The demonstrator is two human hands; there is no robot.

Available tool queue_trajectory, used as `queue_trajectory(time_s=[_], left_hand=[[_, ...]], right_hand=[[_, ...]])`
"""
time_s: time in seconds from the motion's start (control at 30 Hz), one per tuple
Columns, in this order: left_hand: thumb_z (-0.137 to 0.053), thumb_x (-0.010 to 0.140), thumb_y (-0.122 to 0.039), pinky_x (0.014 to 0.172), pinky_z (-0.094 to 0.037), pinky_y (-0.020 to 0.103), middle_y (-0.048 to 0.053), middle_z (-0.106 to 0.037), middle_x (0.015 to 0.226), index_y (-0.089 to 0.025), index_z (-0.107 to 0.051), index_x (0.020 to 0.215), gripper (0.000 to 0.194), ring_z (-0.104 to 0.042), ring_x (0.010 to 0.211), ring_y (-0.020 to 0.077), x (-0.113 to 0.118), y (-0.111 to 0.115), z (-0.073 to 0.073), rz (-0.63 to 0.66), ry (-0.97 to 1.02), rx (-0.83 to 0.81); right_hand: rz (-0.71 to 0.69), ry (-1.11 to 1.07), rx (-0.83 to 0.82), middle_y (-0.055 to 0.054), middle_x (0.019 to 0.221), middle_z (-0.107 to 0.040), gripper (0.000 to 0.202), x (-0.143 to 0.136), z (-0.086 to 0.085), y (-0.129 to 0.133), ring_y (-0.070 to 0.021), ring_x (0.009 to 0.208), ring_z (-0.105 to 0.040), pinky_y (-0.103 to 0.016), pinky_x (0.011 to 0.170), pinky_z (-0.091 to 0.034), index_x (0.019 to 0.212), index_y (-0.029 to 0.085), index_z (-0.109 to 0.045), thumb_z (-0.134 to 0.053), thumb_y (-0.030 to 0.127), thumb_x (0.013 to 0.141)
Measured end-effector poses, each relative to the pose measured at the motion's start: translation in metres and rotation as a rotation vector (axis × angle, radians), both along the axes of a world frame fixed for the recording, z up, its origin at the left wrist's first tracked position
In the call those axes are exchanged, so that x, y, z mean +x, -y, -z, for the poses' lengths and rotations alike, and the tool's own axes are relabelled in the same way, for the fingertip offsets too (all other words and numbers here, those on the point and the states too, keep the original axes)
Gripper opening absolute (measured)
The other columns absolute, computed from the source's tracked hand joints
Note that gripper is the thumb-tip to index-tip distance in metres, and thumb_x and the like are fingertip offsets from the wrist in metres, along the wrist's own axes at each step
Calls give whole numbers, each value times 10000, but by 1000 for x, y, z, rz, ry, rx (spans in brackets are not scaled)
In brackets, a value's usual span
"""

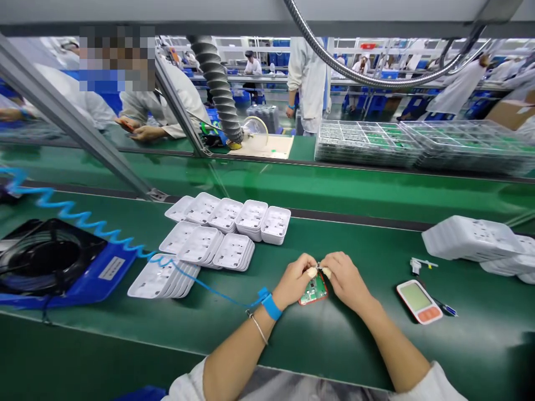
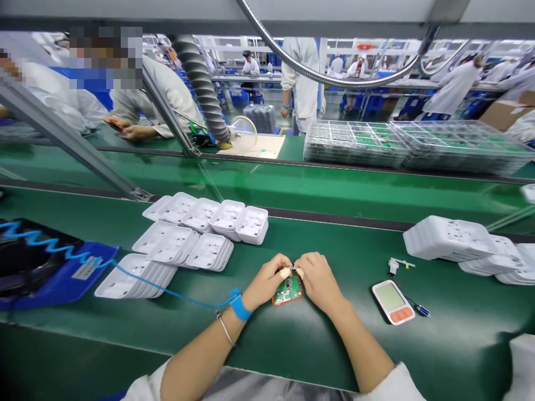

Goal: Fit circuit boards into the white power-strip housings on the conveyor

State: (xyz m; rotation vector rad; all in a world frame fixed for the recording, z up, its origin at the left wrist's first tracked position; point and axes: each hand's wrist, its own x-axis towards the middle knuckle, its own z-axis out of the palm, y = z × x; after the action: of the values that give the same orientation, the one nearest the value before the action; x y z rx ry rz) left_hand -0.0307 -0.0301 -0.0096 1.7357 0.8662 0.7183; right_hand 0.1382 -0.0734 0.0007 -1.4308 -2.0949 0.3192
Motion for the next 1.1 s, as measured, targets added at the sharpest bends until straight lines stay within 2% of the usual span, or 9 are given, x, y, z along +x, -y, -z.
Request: queue_trajectory(time_s=[0.27,0.47,0.53,0.6,0.67,0.73,0.9,1.0,1.1], left_hand=[[-415,828,-211,654,-375,242,-15,-566,746,-192,-490,784,89,-515,694,132,0,7,-6,-61,-158,161],[-372,838,-199,731,-392,293,15,-574,789,-203,-491,806,123,-529,779,173,4,1,-1,-105,-347,301],[-366,844,-197,749,-400,311,29,-575,823,-197,-493,869,130,-531,804,184,4,-5,1,-184,-386,303],[-378,847,-201,798,-396,346,74,-572,938,-174,-483,993,182,-518,905,215,1,-7,-1,-333,-425,348],[-389,853,-206,848,-372,383,116,-540,1053,-158,-464,1081,245,-477,1001,246,-4,-2,-6,-437,-470,434],[-396,859,-205,864,-353,399,113,-527,1077,-175,-484,1070,231,-457,1015,252,-8,11,-12,-386,-530,502],[-490,793,-145,858,-356,394,72,-521,1019,-202,-516,979,197,-449,991,237,-9,48,-13,-54,-657,525],[-502,773,-123,860,-364,380,64,-520,1024,-200,-514,967,209,-451,986,224,-12,60,-11,46,-622,552],[-483,796,-144,875,-355,380,64,-535,1013,-197,-529,964,182,-456,984,219,-25,55,-25,45,-564,618]], right_hand=[[-12,10,11,-57,850,-551,223,-3,5,1,-182,815,-454,-326,739,-355,845,187,-535,-318,169,896],[41,142,86,-81,858,-558,259,-17,9,-7,-200,821,-452,-355,755,-359,831,178,-563,-311,166,892],[103,101,106,-95,956,-564,237,-16,10,-14,-213,900,-464,-368,800,-373,962,172,-559,-334,182,890],[218,17,145,-116,1085,-535,274,-9,12,-19,-230,1014,-454,-391,864,-377,1117,161,-499,-362,217,886],[338,-47,154,-128,1106,-521,307,3,17,-22,-237,1036,-461,-404,883,-387,1160,155,-465,-379,249,880],[395,-61,100,-109,1006,-548,257,12,22,-21,-222,936,-506,-388,828,-418,1084,163,-497,-381,259,876],[322,78,1,-70,878,-563,186,0,27,-22,-192,804,-516,-330,731,-411,936,174,-521,-430,318,861],[328,222,6,-59,815,-552,218,-21,25,-24,-198,764,-507,-314,681,-383,859,181,-517,-511,394,814],[346,299,-30,-49,762,-535,184,-32,23,-23,-188,711,-510,-287,624,-353,797,188,-499,-511,369,821]])
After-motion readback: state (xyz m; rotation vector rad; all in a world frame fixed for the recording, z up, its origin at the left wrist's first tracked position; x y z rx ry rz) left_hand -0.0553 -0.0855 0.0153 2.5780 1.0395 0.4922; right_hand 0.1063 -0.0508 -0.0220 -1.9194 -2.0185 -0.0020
